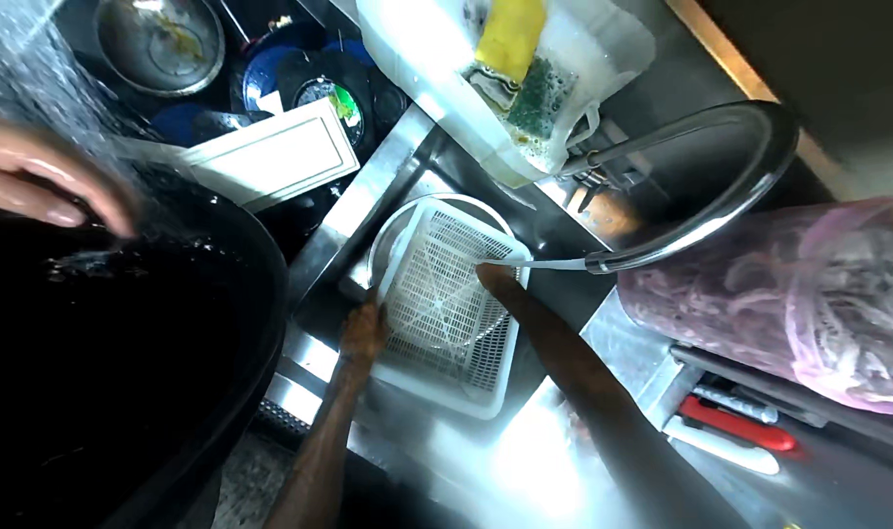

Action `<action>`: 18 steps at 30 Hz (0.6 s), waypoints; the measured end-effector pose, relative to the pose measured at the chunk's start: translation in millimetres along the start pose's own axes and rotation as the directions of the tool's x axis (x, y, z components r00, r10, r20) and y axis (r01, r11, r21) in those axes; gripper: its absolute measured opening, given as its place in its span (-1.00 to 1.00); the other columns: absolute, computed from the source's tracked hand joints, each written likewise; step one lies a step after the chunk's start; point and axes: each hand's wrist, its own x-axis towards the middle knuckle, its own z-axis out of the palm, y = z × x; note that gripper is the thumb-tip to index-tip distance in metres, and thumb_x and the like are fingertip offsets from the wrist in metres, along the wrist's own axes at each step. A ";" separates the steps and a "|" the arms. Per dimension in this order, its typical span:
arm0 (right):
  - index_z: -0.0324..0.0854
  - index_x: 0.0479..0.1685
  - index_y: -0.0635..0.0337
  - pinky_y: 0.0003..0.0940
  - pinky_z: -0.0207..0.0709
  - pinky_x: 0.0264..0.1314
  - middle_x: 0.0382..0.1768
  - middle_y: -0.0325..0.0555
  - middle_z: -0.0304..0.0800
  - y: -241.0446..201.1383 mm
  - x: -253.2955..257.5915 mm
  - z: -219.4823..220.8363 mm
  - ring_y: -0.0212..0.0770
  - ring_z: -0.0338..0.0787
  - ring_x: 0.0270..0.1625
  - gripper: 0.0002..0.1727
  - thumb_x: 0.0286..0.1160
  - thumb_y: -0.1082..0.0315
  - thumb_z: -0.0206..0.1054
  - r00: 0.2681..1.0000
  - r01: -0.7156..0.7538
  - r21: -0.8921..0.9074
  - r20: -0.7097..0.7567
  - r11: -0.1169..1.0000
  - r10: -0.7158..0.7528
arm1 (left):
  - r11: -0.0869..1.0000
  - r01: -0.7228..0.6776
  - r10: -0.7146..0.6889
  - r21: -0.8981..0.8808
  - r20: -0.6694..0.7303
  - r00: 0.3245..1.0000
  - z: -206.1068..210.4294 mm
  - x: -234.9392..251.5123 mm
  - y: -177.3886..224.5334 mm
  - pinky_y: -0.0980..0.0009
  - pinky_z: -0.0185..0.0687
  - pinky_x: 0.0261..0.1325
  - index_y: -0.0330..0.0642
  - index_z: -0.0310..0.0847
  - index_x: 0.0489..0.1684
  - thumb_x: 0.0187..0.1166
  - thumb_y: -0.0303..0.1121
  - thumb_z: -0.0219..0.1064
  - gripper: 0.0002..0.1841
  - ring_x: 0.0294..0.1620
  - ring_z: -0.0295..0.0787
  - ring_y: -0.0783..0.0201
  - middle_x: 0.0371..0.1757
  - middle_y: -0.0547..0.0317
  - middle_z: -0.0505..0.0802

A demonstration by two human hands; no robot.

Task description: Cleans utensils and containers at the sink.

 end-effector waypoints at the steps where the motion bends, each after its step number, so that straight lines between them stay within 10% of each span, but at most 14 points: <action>1: 0.58 0.45 0.37 0.43 0.32 0.55 0.49 0.36 0.59 1.4 -0.6 -0.7 0.38 0.52 0.59 -0.58 0.83 0.37 -0.01 1.000 -0.006 0.001 0.020 1.000 0.006 | 1.000 0.001 -0.001 0.005 0.003 1.000 -0.3 1.9 -0.7 -0.20 0.57 0.37 0.06 0.14 0.86 0.85 -0.07 0.03 -0.41 0.31 0.75 -0.26 0.30 -0.27 0.79; 5: 0.57 0.41 0.45 0.33 0.34 0.58 0.46 0.40 0.59 10.4 8.0 -11.0 0.35 0.54 0.56 -0.61 0.74 0.43 0.14 0.960 0.155 -0.135 0.254 0.979 -0.117 | 1.000 -0.004 0.004 0.019 0.011 1.000 -2.9 2.9 -0.9 -0.17 0.57 0.38 0.07 0.05 0.90 0.86 -0.05 -0.01 -0.38 0.33 0.75 -0.23 0.35 -0.24 0.77; 8: 0.56 0.30 0.49 -0.04 0.55 0.37 0.16 0.29 0.72 31.1 16.2 -23.2 0.06 0.74 0.20 -0.67 0.81 0.39 0.11 0.871 0.386 0.416 0.130 0.823 -0.474 | 0.996 -0.091 0.093 0.021 -0.138 0.986 0.9 -6.6 -4.0 -0.12 0.57 0.44 -0.01 0.01 0.91 0.78 -0.13 0.13 -0.31 0.45 0.68 -0.20 0.58 -0.21 0.61; 10: 0.51 0.29 0.31 -0.29 0.69 0.02 -0.05 -0.05 0.74 25.8 -7.1 -44.4 -0.24 0.77 -0.08 -0.71 0.81 0.33 0.10 0.892 0.282 0.872 -0.084 0.400 -0.444 | 0.971 -0.217 0.235 0.096 -0.274 0.932 12.0 -20.0 -5.5 -0.05 0.34 0.68 -0.09 0.08 0.88 0.71 -0.14 0.20 -0.28 0.72 0.37 -0.19 0.76 -0.24 0.38; 13: 0.53 0.07 -0.09 -0.59 0.49 -0.50 -0.28 -0.37 0.68 6.8 -41.4 -77.8 -0.49 0.59 -0.46 -0.79 0.80 0.08 0.07 0.933 0.140 0.955 -0.216 -0.262 -0.289 | 0.808 -0.529 0.574 0.259 -0.142 0.807 38.0 -51.4 -3.4 -0.11 0.29 0.71 -0.03 0.29 0.79 0.70 0.11 0.16 -0.30 0.77 0.30 -0.16 0.74 -0.14 0.46; 15: 0.56 0.09 -0.10 -0.63 0.30 -0.64 -0.36 -0.34 0.67 -13.7 -83.4 -98.4 -0.51 0.45 -0.62 -0.70 0.80 -0.02 0.03 0.966 0.196 0.978 -0.205 -0.069 -0.156 | 0.725 -0.636 0.614 0.264 0.169 0.771 51.1 -63.7 2.0 -0.11 0.02 0.82 0.07 0.32 0.78 0.51 0.33 0.27 -0.15 0.85 0.13 -0.10 0.77 -0.04 0.44; 18: 0.65 0.38 0.06 -0.02 0.72 -0.15 -0.07 0.03 0.88 -44.9 -142.1 -110.8 -0.05 0.85 -0.22 -0.59 0.73 0.05 0.28 0.904 0.400 0.646 -0.394 0.650 -0.165 | 0.754 -0.529 0.325 0.388 0.479 0.815 65.6 -47.2 7.8 -0.33 -0.21 0.80 0.04 0.28 0.79 0.17 0.49 0.45 0.12 0.85 0.01 -0.28 0.77 -0.22 0.36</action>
